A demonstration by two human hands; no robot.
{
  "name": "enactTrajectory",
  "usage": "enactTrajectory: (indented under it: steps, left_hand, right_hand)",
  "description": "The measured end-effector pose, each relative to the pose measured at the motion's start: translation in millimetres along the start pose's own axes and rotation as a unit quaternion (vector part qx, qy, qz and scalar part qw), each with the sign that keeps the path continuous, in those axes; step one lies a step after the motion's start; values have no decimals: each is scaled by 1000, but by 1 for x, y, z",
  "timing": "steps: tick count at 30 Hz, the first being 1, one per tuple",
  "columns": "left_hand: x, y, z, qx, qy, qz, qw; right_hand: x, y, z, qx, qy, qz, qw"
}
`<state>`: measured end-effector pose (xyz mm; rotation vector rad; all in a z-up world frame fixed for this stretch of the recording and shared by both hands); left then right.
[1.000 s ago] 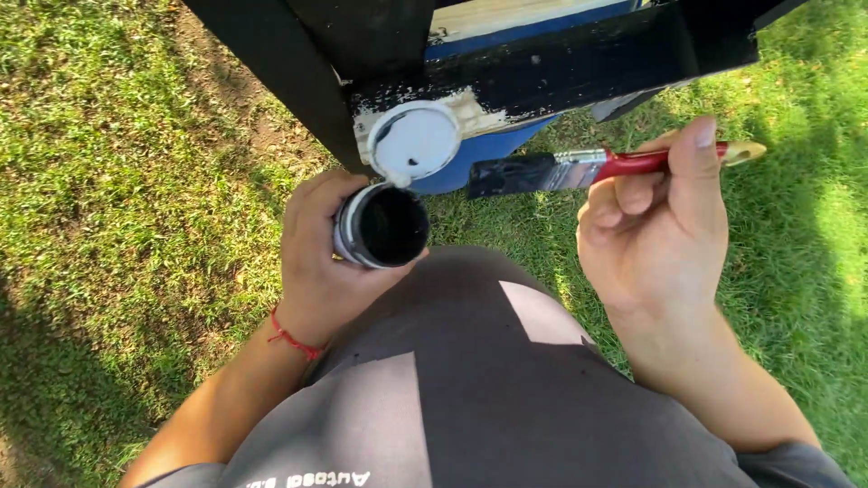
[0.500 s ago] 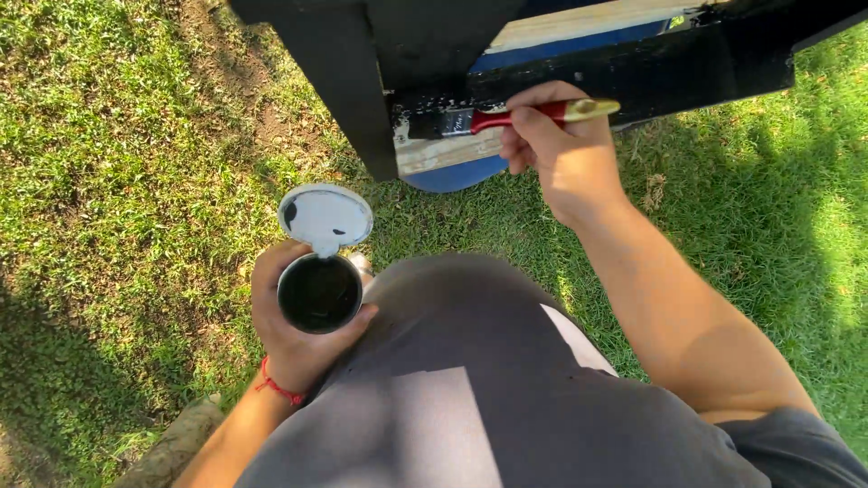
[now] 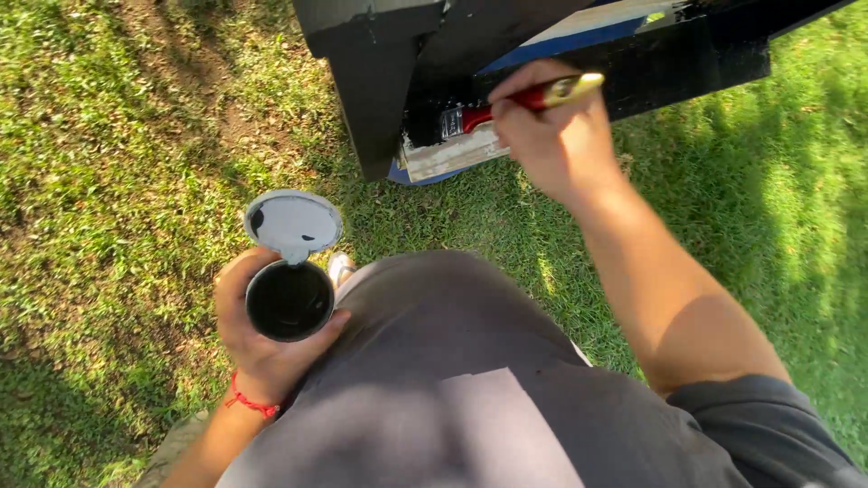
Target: Painting a wooden structure with black paint using a brush
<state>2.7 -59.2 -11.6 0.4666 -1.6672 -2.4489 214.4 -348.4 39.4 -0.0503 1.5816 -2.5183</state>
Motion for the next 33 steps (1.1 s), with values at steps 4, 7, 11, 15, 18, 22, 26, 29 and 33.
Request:
enactTrajectory:
  steps: [4, 7, 11, 15, 18, 22, 26, 29, 33]
  left_hand:
    - [-7, -3, 6, -8, -22, -10, 1000]
    - [-16, -6, 11, -2, -36, -13, 999]
    - [-24, -9, 14, 3, -45, -45, 998]
    - [-29, -11, 16, 10, -73, -44, 996]
    - [-39, -10, 21, 14, -93, -63, 994]
    - [-49, -13, 29, 18, -110, -77, 991]
    - [-58, -19, 35, 34, -138, -78, 987]
    - [-64, -20, 39, 9, -136, -100, 986]
    - [-73, -20, 42, 1, -158, -112, 981]
  right_hand:
    - [-1, -3, 11, 180, -14, -6, 984]
    - [-2, -2, 42, 207, -15, 0, 978]
    - [-3, -9, 78, 304, 36, 22, 952]
    - [17, -16, 59, 34, 132, -3, 991]
    - [35, -8, 16, -47, 153, -25, 987]
    - [41, -8, 20, 261, 130, 39, 956]
    - [43, 1, 53, 331, 175, 99, 922]
    - [45, -20, 33, 236, 191, 126, 944]
    - [54, 12, -22, 11, 200, -82, 976]
Point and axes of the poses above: each hand's wrist, its own x-axis away from the middle knuckle, its own z-axis out of the back of the hand, y = z × x, the point moved 7 cm from there along -x, towards the middle knuckle, and after that the axes turned 8 degrees about z, right-handed, at the moved point
